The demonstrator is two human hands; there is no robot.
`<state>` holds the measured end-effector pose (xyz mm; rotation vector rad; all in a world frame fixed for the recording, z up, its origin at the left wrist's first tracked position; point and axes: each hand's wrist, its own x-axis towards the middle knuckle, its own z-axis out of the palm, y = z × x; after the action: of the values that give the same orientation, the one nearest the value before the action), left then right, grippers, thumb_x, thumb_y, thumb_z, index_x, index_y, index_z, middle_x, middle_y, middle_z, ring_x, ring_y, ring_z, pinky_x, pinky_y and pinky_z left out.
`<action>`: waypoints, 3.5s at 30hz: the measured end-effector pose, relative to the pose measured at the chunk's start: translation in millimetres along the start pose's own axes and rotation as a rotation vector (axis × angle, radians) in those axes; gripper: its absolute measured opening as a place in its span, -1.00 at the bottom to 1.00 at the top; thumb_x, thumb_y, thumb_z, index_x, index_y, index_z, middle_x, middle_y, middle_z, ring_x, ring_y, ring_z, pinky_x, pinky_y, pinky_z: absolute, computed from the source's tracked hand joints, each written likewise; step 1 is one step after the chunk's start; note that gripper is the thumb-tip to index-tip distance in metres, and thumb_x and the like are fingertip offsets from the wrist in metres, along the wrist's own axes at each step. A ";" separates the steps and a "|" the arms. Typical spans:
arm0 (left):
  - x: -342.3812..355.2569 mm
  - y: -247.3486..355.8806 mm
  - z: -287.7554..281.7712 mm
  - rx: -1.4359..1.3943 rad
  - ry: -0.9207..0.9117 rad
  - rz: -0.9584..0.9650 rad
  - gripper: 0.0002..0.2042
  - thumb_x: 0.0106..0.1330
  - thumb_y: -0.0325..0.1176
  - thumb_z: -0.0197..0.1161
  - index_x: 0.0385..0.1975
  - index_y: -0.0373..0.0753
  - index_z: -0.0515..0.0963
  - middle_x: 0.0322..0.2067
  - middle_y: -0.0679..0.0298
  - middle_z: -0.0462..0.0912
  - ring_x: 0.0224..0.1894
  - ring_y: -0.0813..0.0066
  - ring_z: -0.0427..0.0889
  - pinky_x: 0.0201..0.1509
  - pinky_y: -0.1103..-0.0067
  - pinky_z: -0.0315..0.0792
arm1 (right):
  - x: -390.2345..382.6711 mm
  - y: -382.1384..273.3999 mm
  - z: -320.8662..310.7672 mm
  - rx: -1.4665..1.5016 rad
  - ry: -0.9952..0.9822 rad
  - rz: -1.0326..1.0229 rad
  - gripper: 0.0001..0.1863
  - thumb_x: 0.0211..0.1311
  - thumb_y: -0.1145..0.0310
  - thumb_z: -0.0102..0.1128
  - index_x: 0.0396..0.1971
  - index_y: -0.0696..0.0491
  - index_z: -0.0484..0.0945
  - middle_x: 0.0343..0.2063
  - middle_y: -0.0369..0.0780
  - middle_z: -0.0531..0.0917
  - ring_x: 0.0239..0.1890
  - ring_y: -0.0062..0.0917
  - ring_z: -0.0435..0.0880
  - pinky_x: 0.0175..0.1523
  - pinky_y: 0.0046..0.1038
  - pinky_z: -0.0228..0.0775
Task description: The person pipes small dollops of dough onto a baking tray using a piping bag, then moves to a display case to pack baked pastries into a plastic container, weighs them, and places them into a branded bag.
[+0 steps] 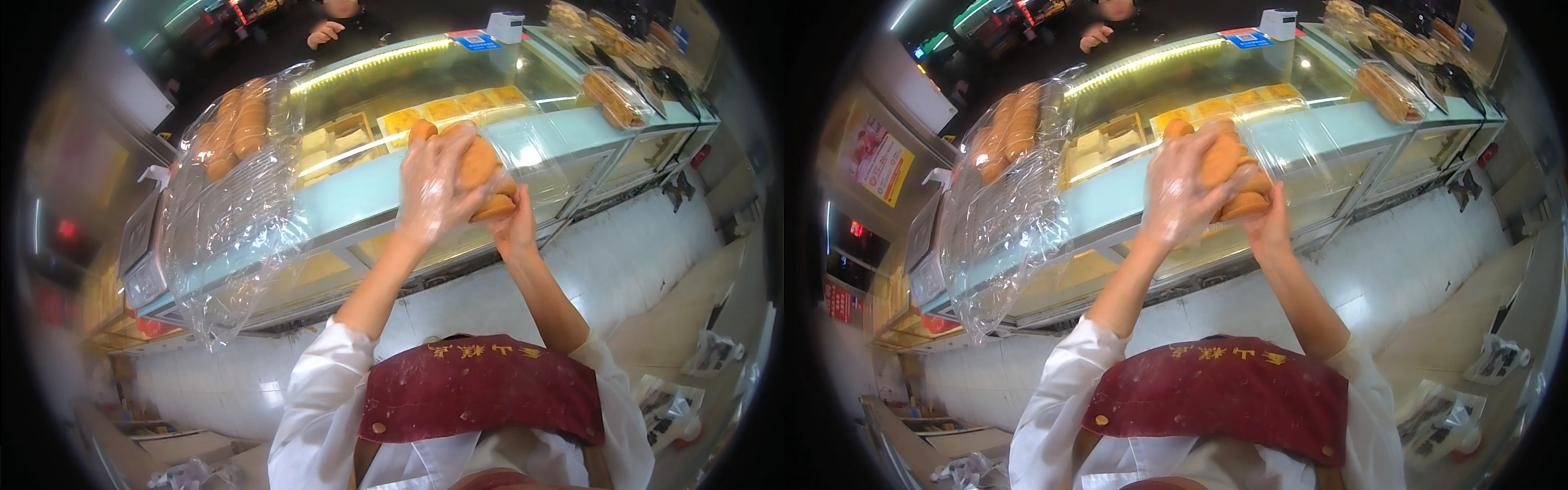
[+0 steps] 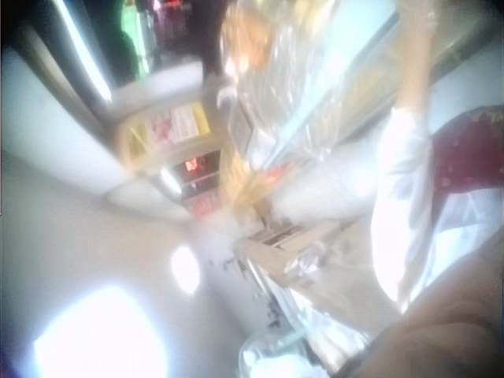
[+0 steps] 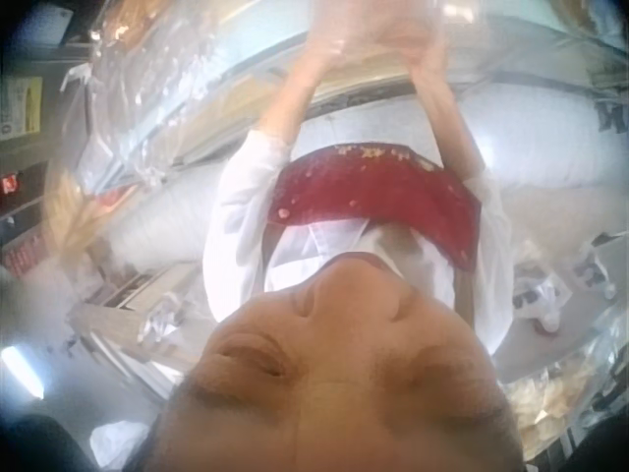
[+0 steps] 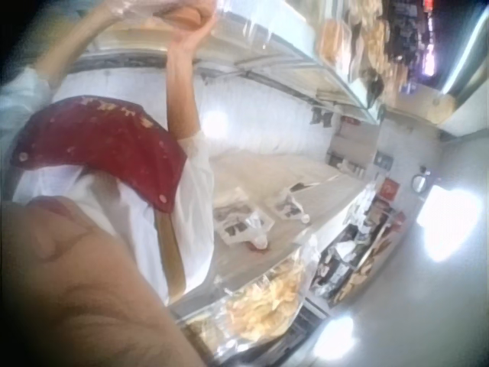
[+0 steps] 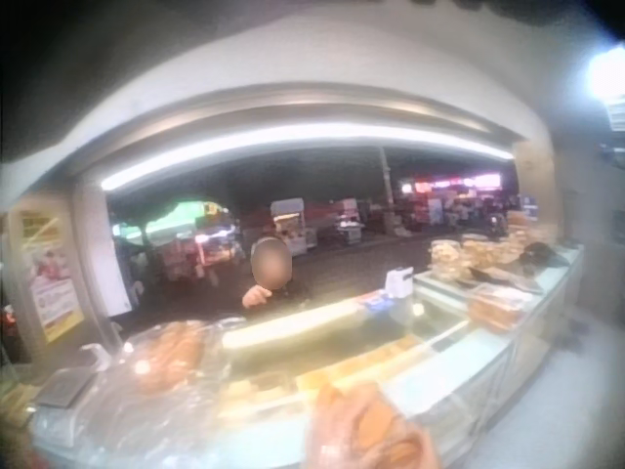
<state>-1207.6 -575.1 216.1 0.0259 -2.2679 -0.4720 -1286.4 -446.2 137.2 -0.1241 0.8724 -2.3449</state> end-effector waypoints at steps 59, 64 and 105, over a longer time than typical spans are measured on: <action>-0.1 -80.9 2.1 0.090 -0.111 -0.329 -0.73 0.29 -0.23 0.04 -0.17 -0.27 0.51 -0.23 0.01 0.56 -0.17 0.03 0.51 -0.06 0.35 0.37 | -2.9 0.0 -2.6 -0.184 -0.074 -0.096 -0.45 0.42 0.03 -0.38 0.20 0.12 0.22 0.12 -0.15 0.34 0.17 -0.43 0.31 0.25 -0.35 0.13; -3.9 -78.4 4.2 -0.129 -0.190 -0.409 -0.60 0.30 -0.04 -0.03 -0.18 -0.28 0.50 -0.14 -0.02 0.50 -0.02 0.00 0.42 0.05 0.31 0.29 | -4.4 -3.1 -2.5 -0.103 -0.055 -0.060 -0.45 0.43 0.04 -0.39 0.19 0.13 0.23 0.12 -0.16 0.35 0.17 -0.43 0.31 0.25 -0.34 0.12; -23.5 17.7 77.0 -2.117 0.047 -0.877 -0.40 0.30 0.16 -0.08 0.22 -0.08 0.18 0.15 0.34 0.34 0.19 0.39 0.34 0.19 0.37 0.30 | 12.9 -56.1 -40.0 -0.126 -0.022 -0.123 -0.44 0.38 -0.04 -0.37 0.15 0.06 0.25 0.11 -0.20 0.39 0.13 -0.34 0.39 0.18 -0.23 0.23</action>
<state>-1245.0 -529.5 158.4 -0.0497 -0.5875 -2.8291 -1337.8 -398.6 139.1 -0.2629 1.0283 -2.3957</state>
